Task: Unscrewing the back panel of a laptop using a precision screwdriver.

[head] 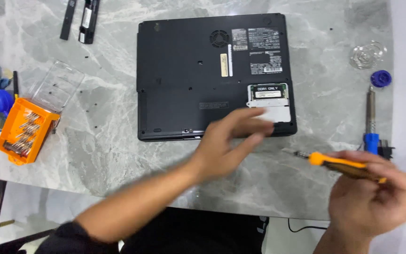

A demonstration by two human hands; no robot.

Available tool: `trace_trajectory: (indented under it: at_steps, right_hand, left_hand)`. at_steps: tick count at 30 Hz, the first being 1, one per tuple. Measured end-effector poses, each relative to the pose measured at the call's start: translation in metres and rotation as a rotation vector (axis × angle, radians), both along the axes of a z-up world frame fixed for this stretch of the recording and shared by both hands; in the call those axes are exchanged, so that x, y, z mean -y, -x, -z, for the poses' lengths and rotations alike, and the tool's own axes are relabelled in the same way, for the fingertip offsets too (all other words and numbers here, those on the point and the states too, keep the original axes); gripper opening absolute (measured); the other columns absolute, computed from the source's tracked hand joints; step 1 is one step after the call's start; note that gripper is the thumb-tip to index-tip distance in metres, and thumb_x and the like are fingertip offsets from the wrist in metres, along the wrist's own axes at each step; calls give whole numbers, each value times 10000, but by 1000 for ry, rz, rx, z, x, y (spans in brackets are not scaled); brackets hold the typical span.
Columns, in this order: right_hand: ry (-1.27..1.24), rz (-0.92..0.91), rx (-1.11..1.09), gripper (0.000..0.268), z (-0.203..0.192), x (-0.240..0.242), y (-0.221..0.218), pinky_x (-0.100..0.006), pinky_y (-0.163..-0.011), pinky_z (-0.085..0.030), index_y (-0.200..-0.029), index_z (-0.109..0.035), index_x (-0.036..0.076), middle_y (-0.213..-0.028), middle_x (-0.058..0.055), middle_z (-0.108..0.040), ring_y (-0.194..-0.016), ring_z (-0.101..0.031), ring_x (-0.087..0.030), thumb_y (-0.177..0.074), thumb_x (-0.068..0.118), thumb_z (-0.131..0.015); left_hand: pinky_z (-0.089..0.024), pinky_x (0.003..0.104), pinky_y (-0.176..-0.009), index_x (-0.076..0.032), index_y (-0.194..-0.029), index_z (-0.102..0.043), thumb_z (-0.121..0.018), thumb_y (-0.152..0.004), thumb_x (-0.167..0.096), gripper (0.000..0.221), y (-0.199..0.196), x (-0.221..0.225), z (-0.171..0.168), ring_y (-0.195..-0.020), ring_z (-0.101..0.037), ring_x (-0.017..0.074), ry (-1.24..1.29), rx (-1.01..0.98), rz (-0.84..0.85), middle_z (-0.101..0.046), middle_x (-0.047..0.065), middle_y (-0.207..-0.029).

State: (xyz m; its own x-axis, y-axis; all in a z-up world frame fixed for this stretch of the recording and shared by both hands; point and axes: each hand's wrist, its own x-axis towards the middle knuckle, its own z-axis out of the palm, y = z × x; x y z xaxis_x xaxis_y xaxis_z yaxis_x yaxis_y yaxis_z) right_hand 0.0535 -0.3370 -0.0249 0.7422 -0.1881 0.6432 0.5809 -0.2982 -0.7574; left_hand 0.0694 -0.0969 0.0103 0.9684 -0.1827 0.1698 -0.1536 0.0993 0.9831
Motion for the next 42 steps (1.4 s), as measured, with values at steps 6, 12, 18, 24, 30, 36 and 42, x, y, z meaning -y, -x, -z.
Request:
trace_trajectory:
  at_steps: [6,12,18,24,30,36,42]
  right_hand:
    - [-109,77,-114,291,-19,30,6,-448,-809,-579,-1222,-381,53,-1179,-284,-512,-916,-620,-420,-1140,320,-461]
    - [-120,131,-183,330,-23,30,15,-387,-763,-574,-1188,-380,65,-1114,-271,-537,-889,-618,-369,-1091,352,-511]
    - [-45,55,-205,248,-3,19,14,-504,-785,-619,-1122,-368,-48,-979,-322,-488,-812,-587,-415,-934,-152,-243]
    - [247,-82,-231,418,-27,-10,19,-374,-682,-559,-1074,-425,-85,-869,-276,-584,-725,-672,-350,-992,324,-436]
    - [276,-153,-220,332,-23,-13,23,-376,-721,-590,-1003,-505,-75,-862,-246,-610,-758,-690,-336,-921,247,-507]
    - [312,-145,-245,299,-21,-15,23,-372,-747,-605,-985,-526,-76,-873,-208,-605,-797,-694,-324,-889,205,-560]
    - [356,-182,-255,313,-17,-10,18,-367,-728,-604,-995,-525,-91,-898,-221,-594,-800,-702,-340,-879,196,-571]
  left_hand:
    - [-191,578,-1106,-181,-1388,-450,-662,-861,-540,672,-113,32,29,-1389,-270,273,-1190,780,349,-366,64,-1477]
    - [-121,726,-1055,-118,-1109,-602,-634,-742,-680,672,-103,24,42,-1268,-336,306,-1098,923,378,-502,76,-1150]
    - [-179,682,-1093,-124,-1018,-574,-668,-696,-628,606,-52,7,33,-1232,-428,308,-1046,983,485,-522,72,-1126]
    - [-133,662,-1116,-128,-1055,-568,-686,-694,-613,616,-41,1,35,-1305,-404,320,-1038,967,503,-520,69,-1135]
    - [-327,516,-1101,-155,-1153,-575,-738,-593,-865,919,-20,-5,10,-1259,-491,225,-1260,1003,181,-574,0,-1200]
    - [-412,380,-788,-129,-976,-632,-612,-956,-173,52,47,-2,21,-829,-556,200,-1026,751,-108,-568,10,-934]
    - [-362,341,-830,-227,-1081,-703,-676,-930,-169,164,72,6,42,-882,-598,154,-1148,757,-365,-626,-82,-1039]
